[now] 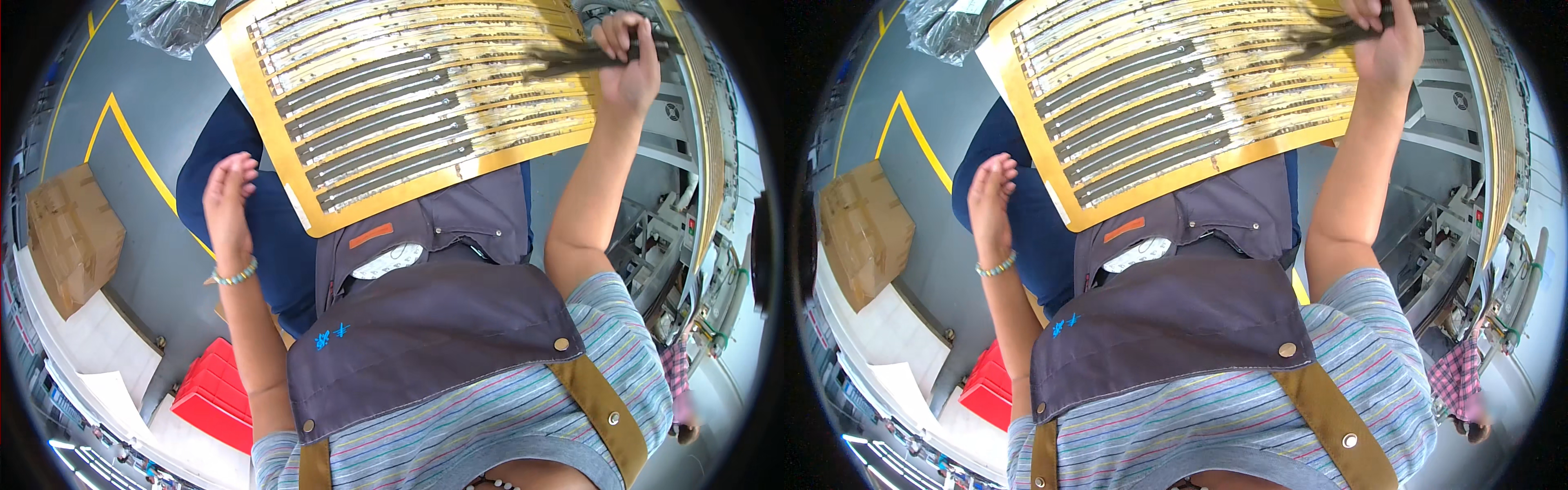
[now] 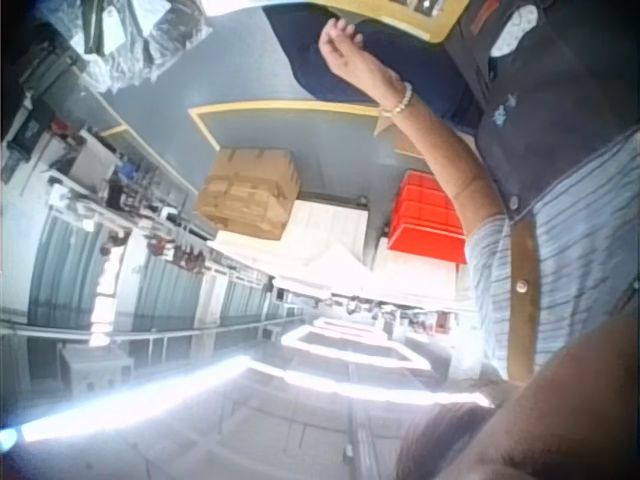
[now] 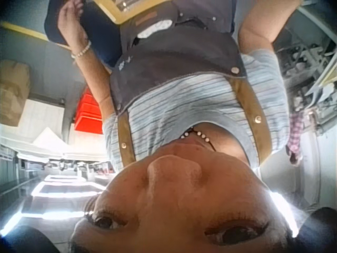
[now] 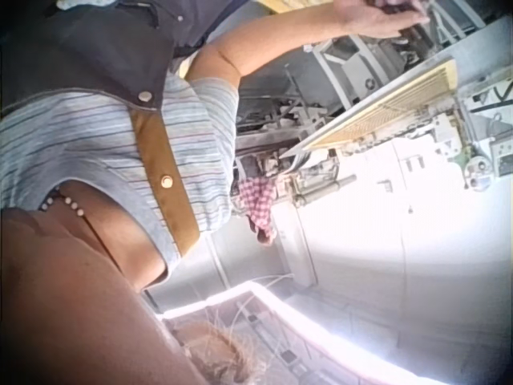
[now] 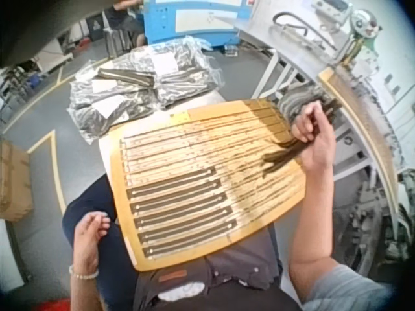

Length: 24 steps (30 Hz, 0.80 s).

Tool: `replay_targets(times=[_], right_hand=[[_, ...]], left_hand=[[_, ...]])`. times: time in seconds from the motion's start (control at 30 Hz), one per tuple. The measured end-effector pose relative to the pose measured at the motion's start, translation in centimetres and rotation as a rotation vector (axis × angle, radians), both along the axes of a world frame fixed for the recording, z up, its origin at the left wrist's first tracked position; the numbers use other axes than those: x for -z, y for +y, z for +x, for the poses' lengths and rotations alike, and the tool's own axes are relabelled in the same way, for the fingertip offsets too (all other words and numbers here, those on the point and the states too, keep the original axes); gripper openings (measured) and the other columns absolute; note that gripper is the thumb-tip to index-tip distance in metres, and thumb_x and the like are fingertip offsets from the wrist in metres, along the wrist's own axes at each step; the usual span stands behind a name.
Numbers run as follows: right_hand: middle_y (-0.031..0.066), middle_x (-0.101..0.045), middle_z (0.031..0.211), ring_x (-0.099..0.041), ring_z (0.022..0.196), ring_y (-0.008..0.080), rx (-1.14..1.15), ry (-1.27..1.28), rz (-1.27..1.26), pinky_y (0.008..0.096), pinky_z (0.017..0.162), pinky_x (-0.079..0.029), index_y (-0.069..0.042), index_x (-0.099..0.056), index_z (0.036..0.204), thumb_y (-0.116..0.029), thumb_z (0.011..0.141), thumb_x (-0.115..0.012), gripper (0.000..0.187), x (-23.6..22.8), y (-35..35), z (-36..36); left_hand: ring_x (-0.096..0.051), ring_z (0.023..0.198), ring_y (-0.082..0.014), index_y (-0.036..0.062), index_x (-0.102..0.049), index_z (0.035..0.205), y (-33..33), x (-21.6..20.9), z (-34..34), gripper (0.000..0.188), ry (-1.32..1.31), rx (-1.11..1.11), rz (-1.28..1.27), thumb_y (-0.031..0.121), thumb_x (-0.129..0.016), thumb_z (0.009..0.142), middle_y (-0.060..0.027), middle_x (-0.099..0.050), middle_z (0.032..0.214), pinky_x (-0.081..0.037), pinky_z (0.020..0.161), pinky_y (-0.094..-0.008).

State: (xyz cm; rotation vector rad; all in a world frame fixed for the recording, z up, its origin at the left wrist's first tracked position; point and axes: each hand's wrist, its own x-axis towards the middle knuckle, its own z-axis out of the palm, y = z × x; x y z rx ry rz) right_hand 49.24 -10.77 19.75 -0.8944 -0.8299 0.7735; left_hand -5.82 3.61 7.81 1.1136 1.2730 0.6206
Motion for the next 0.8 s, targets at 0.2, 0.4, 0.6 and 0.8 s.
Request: replay_targets(times=[0.2,0.4,0.6,0.8], right_hand=[[-0.0031,-0.068,0.082,-0.053,0.07,0.0051,-0.189,-0.203,-0.355,0.0211,0.062,-0.041,-0.009,-0.074,0.095,-0.037,0.107,-0.061,0.033,0.3,-3.7,-16.6],[0.0129,-0.075,0.095,-0.073,0.087,0.028,-0.863,-0.223,0.168,0.036,0.074,-0.054,0.001,-0.07,0.103,-0.01,0.095,-0.075,0.015,-1.1,-2.9,-29.5],[0.0057,-0.072,0.082,-0.064,0.065,0.0255,-1.116,0.077,0.251,0.0385,0.056,-0.044,-0.004,-0.072,0.091,-0.02,0.101,-0.073,0.019,-0.7,-5.7,-32.6],[0.0049,-0.071,0.081,-0.064,0.065,0.0269,-1.044,0.075,0.352,0.0391,0.056,-0.046,-0.005,-0.072,0.09,-0.018,0.098,-0.076,0.015,-1.0,-6.2,-33.2]], left_hand=[[-0.064,0.13,-0.0208,0.0057,-0.061,0.14,-9.9,-4.3,6.2,0.055,-0.146,0.402,0.228,0.012,-0.082,0.09,-0.0075,-0.067,0.14,-0.049,0.11,-0.0382],[-0.059,0.129,-0.0345,0.0038,-0.064,0.137,-13.8,-6.1,8.9,0.064,-0.605,0.737,0.237,0.033,-0.078,0.082,-0.0145,-0.066,0.135,-0.041,0.115,-0.0454],[-0.069,0.079,-0.0345,0.0037,-0.073,0.1,-13.4,-8.7,2.4,0.031,-0.028,0.878,0.511,-0.004,-0.076,0.07,-0.013,-0.072,0.09,-0.054,0.07,-0.0388],[-0.069,0.081,-0.0382,0.0025,-0.071,0.101,-16.5,-8.9,-0.8,0.033,0.138,0.794,0.441,-0.006,-0.074,0.069,-0.0152,-0.071,0.088,-0.056,0.074,-0.0409]])
